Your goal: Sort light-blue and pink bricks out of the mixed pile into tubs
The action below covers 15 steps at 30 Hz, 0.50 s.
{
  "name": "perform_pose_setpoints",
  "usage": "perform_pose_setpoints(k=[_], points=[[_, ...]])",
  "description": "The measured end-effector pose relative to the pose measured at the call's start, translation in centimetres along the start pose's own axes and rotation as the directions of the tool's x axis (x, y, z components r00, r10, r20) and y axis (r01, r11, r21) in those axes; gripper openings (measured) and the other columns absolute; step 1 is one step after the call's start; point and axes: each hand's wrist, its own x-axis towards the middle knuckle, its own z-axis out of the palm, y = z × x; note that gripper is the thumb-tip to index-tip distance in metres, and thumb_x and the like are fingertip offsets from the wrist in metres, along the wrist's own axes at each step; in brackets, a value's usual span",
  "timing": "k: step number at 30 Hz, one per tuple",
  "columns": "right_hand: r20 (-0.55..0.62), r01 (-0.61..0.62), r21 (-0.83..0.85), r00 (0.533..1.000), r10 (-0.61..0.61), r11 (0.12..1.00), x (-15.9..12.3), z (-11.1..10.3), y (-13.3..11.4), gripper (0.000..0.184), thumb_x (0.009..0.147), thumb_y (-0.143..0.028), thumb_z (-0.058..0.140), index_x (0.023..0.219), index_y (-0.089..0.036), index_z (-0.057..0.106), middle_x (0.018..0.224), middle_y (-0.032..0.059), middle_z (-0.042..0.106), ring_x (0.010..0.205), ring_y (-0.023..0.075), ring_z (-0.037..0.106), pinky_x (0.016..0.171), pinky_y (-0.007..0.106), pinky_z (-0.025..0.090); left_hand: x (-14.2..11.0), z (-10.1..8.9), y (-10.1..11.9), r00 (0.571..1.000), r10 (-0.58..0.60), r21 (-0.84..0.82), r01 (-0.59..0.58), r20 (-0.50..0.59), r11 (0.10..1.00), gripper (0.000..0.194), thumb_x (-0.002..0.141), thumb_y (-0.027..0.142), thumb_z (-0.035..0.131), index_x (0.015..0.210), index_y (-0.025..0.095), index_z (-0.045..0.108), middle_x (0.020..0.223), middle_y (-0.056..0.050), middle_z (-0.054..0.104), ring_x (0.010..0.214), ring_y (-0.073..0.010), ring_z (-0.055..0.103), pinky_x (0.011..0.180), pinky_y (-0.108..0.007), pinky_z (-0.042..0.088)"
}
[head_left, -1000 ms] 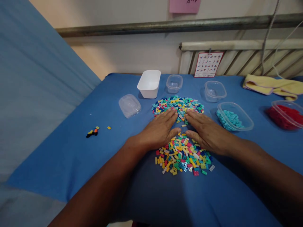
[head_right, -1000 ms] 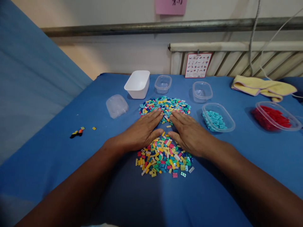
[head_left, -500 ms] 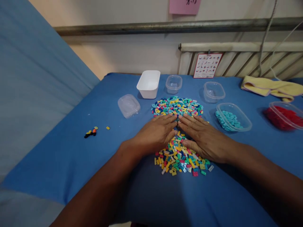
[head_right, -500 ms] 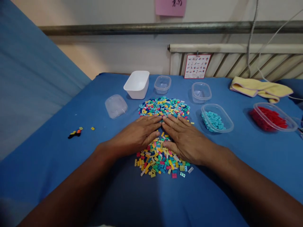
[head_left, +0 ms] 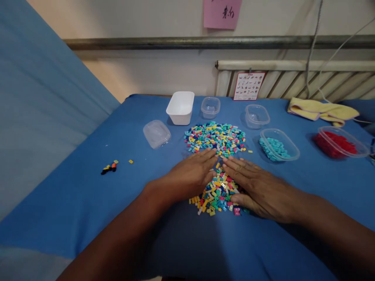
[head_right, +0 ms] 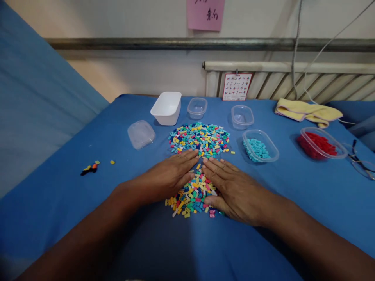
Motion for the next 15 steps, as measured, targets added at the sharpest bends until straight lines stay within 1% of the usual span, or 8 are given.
perform_pose_setpoints(k=[3, 6, 9, 12, 15], points=[[0.018, -0.010, -0.004, 1.000, 0.010, 1.000, -1.0, 0.3, -0.6, 0.088, 0.110, -0.064, 0.052, 0.178, -0.017, 0.021, 0.180, 0.0188, 0.028, 0.167, 0.0337, 0.029, 0.131, 0.060, 0.039, -1.2, 0.5, 1.4, 0.999, -0.033, 0.015, 0.033, 0.016, 0.999, 0.061, 0.116, 0.045, 0.043, 0.168, 0.013, 0.041, 0.178, -0.017, 0.028, 0.169, -0.0328, 0.021, 0.136, -0.055, 0.026], [-0.005, -0.017, 0.017, 1.000, 0.017, 1.000, -1.4, 0.8, -1.2, 0.093, 0.108, -0.065, 0.055, 0.178, -0.018, 0.017, 0.180, 0.0176, 0.027, 0.168, 0.0339, 0.027, 0.132, 0.060, 0.037, -2.4, 0.9, 2.6, 0.996, -0.041, -0.008, 0.042, 0.080, 0.999, 0.071, 0.115, 0.055, 0.041, 0.171, 0.012, 0.034, 0.180, -0.016, 0.021, 0.169, -0.0317, 0.021, 0.137, -0.053, 0.027], [-0.032, -0.007, 0.035, 0.999, 0.009, 0.999, -1.5, 1.3, -1.6, 0.098, 0.106, -0.067, 0.058, 0.179, -0.018, 0.015, 0.179, 0.0177, 0.029, 0.167, 0.0347, 0.027, 0.134, 0.060, 0.034, -3.3, 1.1, 3.4, 0.991, -0.061, -0.030, 0.065, 0.119, 0.997, 0.079, 0.114, 0.066, 0.034, 0.171, 0.012, 0.034, 0.180, -0.016, 0.019, 0.169, -0.0316, 0.020, 0.137, -0.052, 0.027], [-0.040, 0.004, 0.023, 0.999, -0.003, 1.000, -1.5, 1.6, -1.8, 0.097, 0.107, -0.067, 0.057, 0.178, -0.017, 0.016, 0.180, 0.0175, 0.029, 0.167, 0.0338, 0.028, 0.134, 0.059, 0.034, -3.7, 1.3, 3.7, 0.993, -0.046, -0.030, 0.050, 0.112, 0.998, 0.080, 0.114, 0.068, 0.032, 0.170, 0.012, 0.035, 0.180, -0.017, 0.020, 0.169, -0.0313, 0.020, 0.137, -0.052, 0.026], [-0.081, 0.019, 0.024, 0.997, -0.017, 1.000, -1.3, 1.8, -2.0, 0.097, 0.107, -0.065, 0.057, 0.179, -0.016, 0.014, 0.179, 0.0181, 0.030, 0.167, 0.0333, 0.028, 0.134, 0.059, 0.034, -4.0, 1.9, 3.8, 0.998, -0.010, -0.020, 0.011, 0.067, 1.000, 0.088, 0.111, 0.073, 0.037, 0.172, 0.010, 0.029, 0.181, -0.018, 0.018, 0.170, -0.0317, 0.015, 0.138, -0.052, 0.022]])
